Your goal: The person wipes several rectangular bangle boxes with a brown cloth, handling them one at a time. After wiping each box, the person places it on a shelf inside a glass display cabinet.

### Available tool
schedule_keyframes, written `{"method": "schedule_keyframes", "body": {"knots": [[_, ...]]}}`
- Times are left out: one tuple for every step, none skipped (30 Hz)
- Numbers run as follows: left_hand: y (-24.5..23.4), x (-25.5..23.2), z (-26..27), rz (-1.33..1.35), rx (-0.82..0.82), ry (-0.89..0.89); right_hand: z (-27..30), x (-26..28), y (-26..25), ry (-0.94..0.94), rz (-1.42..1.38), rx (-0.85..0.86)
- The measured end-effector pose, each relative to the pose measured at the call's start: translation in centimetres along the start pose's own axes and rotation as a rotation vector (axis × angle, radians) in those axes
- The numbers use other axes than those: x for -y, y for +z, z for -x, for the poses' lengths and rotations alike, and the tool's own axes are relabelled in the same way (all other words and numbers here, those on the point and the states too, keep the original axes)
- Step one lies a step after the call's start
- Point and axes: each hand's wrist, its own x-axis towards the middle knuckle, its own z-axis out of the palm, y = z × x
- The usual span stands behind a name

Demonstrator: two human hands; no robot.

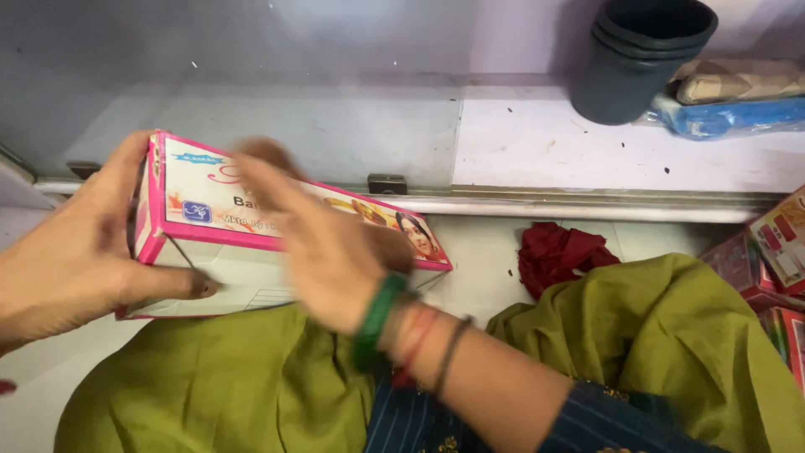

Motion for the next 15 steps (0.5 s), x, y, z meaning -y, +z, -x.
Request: {"method": "schedule_keyframes", "body": {"knots": [[-0.1, 0.2, -0.1, 0.003, 0.003, -0.052, -1.1, 1.6, 1.3, -0.034, -0.073, 0.041], [-0.1, 0.6, -0.1, 0.02, -0.011, 0.068, -2.2, 2.7, 2.3, -0.069, -0.147, 0.086], [-0.1, 1.0, -0.3, 0.038, -0.027, 0.187, -3.5, 3.6, 3.4, -0.185, 0.025, 0.059], [-0.1, 1.3, -0.5, 0.051, 0.028, 0.163, -4.2, 3.8, 3.5, -0.238, 0.115, 0.051], [-0.2, 1.4, -0.7, 0.064, 0.083, 0.138, -4.7, 3.7, 3.8, -0.292, 0.206, 0.039], [-0.3, 1.3, -0.5, 0.059, 0.093, 0.08, -5.0, 3.1, 3.6, -0.288, 0.213, 0.046], [-0.4, 0.9, -0.2, 0.053, 0.103, 0.021, -5.0, 2.1, 3.6, -0.284, 0.221, 0.053], [-0.6, 0.2, 0.3, 0.028, 0.067, -0.065, -4.6, 0.7, 3.1, -0.12, 0.109, 0.079], [-0.6, -0.6, 0.5, 0.019, 0.051, -0.115, -3.9, -1.1, 2.0, 0.044, -0.003, 0.108], [-0.6, -1.3, 0.9, 0.011, 0.034, -0.167, -3.2, -3.2, 0.7, 0.123, -0.012, 0.085], [-0.7, -2.0, 1.3, 0.019, 0.038, -0.183, -1.8, -5.5, -1.1, 0.17, 0.073, 0.074], [-0.6, -2.6, 1.6, 0.03, 0.039, -0.182, -0.2, -7.8, -3.1, 0.227, 0.279, 0.009], [-0.6, -3.0, 1.8, 0.041, 0.039, -0.181, 1.3, -10.1, -5.0, 0.31, 0.347, -0.025], [-0.6, -3.3, 1.8, 0.053, 0.033, -0.161, 2.9, -12.1, -6.7, 0.328, 0.166, -0.075], [-0.5, -3.5, 1.8, 0.057, 0.027, -0.135, 4.5, -13.7, -8.1, 0.452, 0.295, -0.152]]}}
